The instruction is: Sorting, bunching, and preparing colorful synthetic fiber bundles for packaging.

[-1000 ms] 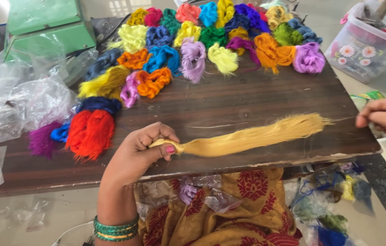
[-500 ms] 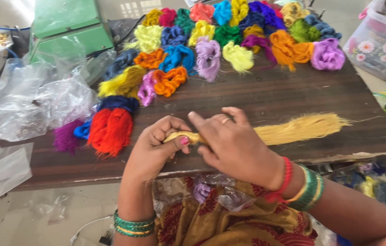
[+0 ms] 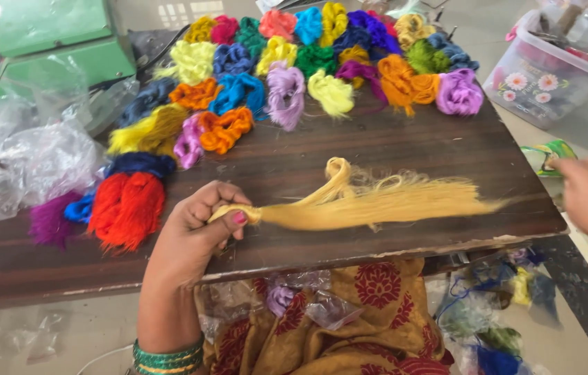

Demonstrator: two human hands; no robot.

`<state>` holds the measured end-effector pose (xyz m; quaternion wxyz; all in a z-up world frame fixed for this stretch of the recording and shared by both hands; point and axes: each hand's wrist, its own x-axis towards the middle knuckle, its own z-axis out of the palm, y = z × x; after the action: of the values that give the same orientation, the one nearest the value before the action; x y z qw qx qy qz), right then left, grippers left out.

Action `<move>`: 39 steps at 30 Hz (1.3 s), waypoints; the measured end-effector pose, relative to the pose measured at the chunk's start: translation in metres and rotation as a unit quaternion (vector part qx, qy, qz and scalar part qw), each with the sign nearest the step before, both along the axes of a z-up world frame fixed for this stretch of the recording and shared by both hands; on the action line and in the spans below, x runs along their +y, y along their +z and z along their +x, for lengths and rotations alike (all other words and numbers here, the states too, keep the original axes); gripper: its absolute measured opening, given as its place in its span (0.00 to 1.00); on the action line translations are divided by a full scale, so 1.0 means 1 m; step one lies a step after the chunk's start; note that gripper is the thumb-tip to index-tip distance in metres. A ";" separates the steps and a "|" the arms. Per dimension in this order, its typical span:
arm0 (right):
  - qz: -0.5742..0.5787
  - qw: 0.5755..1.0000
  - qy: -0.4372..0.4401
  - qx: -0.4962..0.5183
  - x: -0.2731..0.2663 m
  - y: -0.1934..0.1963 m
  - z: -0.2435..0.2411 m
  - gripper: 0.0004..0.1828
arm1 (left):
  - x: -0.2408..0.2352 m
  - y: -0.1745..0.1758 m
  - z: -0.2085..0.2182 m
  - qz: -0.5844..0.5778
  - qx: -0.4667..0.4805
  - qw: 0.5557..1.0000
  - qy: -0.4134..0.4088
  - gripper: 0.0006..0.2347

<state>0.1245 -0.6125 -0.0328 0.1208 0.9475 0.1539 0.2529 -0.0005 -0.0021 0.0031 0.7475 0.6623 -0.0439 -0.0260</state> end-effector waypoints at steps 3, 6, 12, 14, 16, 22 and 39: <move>0.116 0.993 -0.008 0.031 -0.021 -0.008 -0.010 0.19 | -0.002 0.003 0.000 0.009 0.025 1.000 0.005 0.06; 0.258 0.956 -0.007 0.142 0.114 0.079 -0.037 0.24 | -0.003 0.000 0.000 0.015 0.009 1.000 -0.013 0.07; 0.380 0.779 0.379 0.324 0.327 0.096 -0.067 0.30 | -0.002 -0.002 -0.002 0.007 0.005 1.000 0.015 0.08; 0.377 0.742 0.390 0.394 0.372 0.095 -0.077 0.33 | -0.003 -0.003 -0.004 0.013 0.007 0.999 0.033 0.08; 0.327 0.780 0.438 0.304 0.400 0.087 -0.082 0.30 | -0.002 -0.001 -0.005 -0.035 -0.041 0.999 0.000 0.06; 0.175 0.874 0.352 0.285 0.328 0.094 -0.055 0.21 | -0.001 0.002 -0.006 -0.026 -0.013 0.999 0.017 0.06; -0.055 0.961 -0.035 0.267 0.094 0.088 0.008 0.33 | -0.003 -0.005 0.001 0.013 -0.015 0.999 -0.050 0.07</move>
<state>0.1329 -0.5181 0.0556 0.1362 0.9773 0.1606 -0.0229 0.0004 -0.0046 -0.0016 0.7362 0.6689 -0.0876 -0.0543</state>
